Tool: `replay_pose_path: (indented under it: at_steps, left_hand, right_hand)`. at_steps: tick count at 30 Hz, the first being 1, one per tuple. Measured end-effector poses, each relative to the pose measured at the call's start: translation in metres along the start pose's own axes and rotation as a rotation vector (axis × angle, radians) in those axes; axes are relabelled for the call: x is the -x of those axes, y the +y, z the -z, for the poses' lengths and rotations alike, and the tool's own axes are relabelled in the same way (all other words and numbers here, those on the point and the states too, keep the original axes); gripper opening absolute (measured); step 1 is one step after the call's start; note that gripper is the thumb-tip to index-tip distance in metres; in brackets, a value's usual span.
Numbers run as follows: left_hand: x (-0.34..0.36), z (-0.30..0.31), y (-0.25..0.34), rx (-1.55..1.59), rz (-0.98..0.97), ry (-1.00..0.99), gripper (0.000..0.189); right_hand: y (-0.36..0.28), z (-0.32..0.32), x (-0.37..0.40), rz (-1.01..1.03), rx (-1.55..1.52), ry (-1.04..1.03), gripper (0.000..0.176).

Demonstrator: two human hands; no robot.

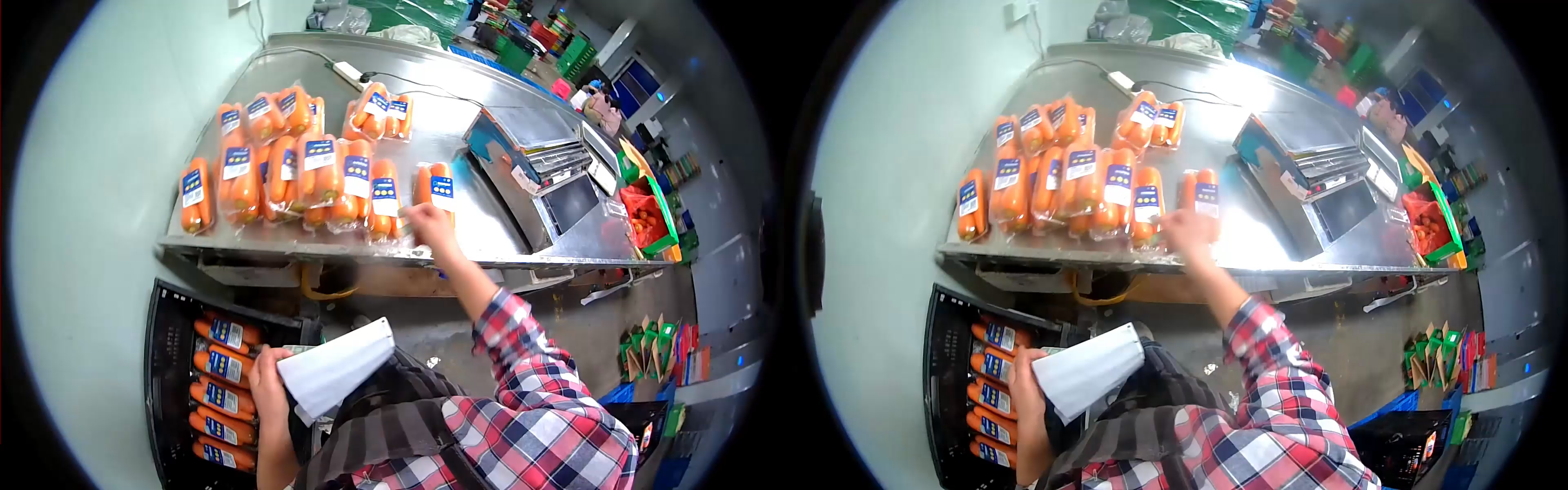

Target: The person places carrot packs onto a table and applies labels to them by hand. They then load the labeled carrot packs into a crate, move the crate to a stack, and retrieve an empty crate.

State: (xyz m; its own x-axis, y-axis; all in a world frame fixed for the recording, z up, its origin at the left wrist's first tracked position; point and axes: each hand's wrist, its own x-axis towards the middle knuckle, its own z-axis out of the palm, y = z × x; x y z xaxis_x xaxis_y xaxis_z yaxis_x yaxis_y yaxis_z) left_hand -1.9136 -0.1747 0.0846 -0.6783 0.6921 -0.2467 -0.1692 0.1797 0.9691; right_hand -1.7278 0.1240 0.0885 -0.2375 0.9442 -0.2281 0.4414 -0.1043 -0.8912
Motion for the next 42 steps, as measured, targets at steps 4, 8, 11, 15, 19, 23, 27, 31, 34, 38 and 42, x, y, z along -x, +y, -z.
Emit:
replay_pose_path:
  at_steps: [4,8,11,15,19,23,27,31,34,38,42]
  left_hand:
    - [-0.02,-0.033,0.021,0.025,0.029,0.028,0.04]
    - [-0.053,-0.063,0.021,-0.123,-0.085,0.027,0.041]
    - [-0.07,-0.078,0.021,-0.233,-0.237,0.018,0.041]
    - [-0.092,-0.07,0.03,-0.112,-0.301,0.013,0.034]
    - [-0.112,-0.057,0.037,0.378,-0.006,0.025,0.03]
    - [-0.129,-0.049,0.053,0.304,-0.113,0.055,0.028]
    - [-0.134,-0.032,0.049,0.325,-0.101,0.069,0.027]
    - [-0.137,-0.025,0.046,0.374,-0.077,0.01,0.027]
    - [-0.141,-0.026,0.049,0.454,-0.102,-0.024,0.025]
    - [-0.152,-0.045,0.065,0.481,-0.144,-0.091,0.02]
    - [-0.166,-0.095,0.093,0.197,-0.17,-0.331,0.013]
  right_hand:
    - [0.051,0.081,-0.085,-0.06,-0.166,0.241,0.022]
    - [0.101,0.076,-0.174,0.281,0.411,0.284,0.026]
    - [0.075,0.082,-0.176,0.223,0.943,0.237,0.038]
    - [0.059,0.077,-0.178,0.05,0.676,0.356,0.041]
    - [0.001,0.015,-0.181,0.207,-0.18,-0.016,0.026]
    - [-0.052,-0.076,-0.201,0.324,0.0,-0.101,0.026]
    - [-0.097,-0.127,-0.197,0.304,0.141,-0.103,0.035]
    - [-0.103,-0.13,-0.199,0.373,0.59,-0.058,0.032]
    - [-0.09,-0.097,-0.204,0.538,0.73,0.151,0.028]
    - [-0.083,-0.02,-0.131,0.019,0.145,-0.753,0.04]
    - [-0.039,0.017,-0.057,-0.152,-0.417,-1.062,0.064]
